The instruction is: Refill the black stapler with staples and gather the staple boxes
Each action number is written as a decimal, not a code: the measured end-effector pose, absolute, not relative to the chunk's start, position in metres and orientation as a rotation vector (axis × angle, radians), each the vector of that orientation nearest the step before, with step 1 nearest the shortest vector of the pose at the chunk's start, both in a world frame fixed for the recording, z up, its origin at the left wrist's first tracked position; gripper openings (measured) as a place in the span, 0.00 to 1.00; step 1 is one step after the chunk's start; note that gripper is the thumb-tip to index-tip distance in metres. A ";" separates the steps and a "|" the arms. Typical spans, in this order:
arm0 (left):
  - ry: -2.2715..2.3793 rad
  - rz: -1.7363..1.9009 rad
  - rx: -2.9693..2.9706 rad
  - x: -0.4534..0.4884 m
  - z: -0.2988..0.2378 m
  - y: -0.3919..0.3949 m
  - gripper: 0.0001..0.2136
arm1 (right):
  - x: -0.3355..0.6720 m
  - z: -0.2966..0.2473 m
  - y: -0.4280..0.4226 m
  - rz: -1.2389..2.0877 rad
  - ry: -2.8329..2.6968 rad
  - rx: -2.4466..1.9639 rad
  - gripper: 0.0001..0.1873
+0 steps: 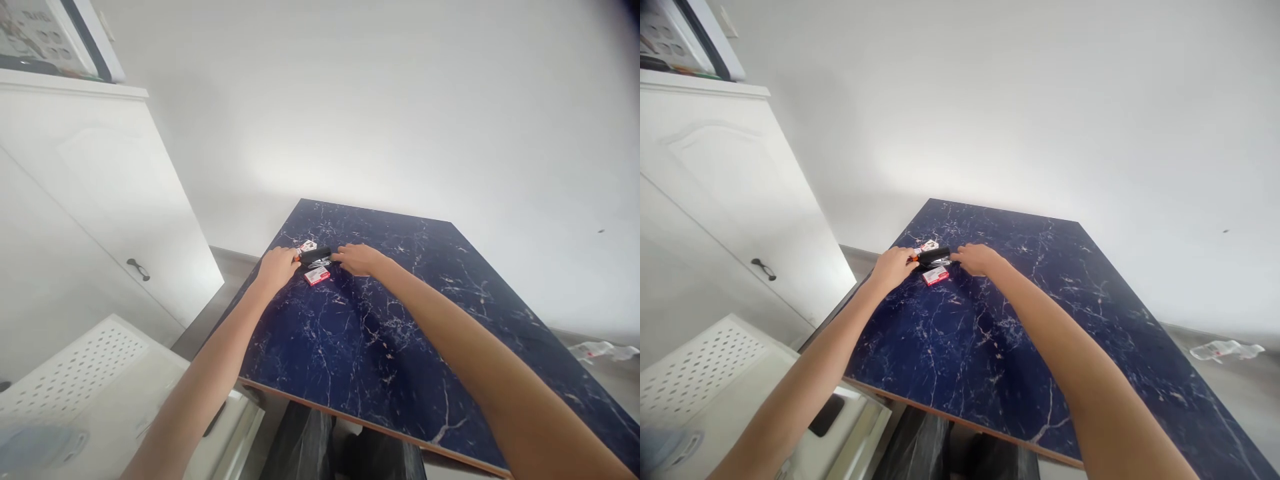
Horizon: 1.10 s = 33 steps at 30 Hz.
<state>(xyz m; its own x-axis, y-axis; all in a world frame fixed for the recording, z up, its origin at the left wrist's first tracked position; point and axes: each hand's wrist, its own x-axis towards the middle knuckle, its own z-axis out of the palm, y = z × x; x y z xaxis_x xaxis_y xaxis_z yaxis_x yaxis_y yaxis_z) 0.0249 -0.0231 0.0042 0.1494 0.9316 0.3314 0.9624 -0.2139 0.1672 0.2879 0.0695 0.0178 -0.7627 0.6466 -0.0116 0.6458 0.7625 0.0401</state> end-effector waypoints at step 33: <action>-1.566 -0.708 -2.883 0.059 -0.018 -0.035 0.15 | 0.267 -0.018 -0.025 -0.975 2.719 2.220 0.15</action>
<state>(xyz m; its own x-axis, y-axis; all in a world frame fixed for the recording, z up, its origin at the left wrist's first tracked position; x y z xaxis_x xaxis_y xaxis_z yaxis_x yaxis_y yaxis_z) 0.0587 -0.0352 -0.0178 0.4817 0.8372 0.2589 0.7473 -0.5468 0.3776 0.2668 -0.0252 -0.0181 -0.1797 0.9823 0.0527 0.7250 0.1685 -0.6678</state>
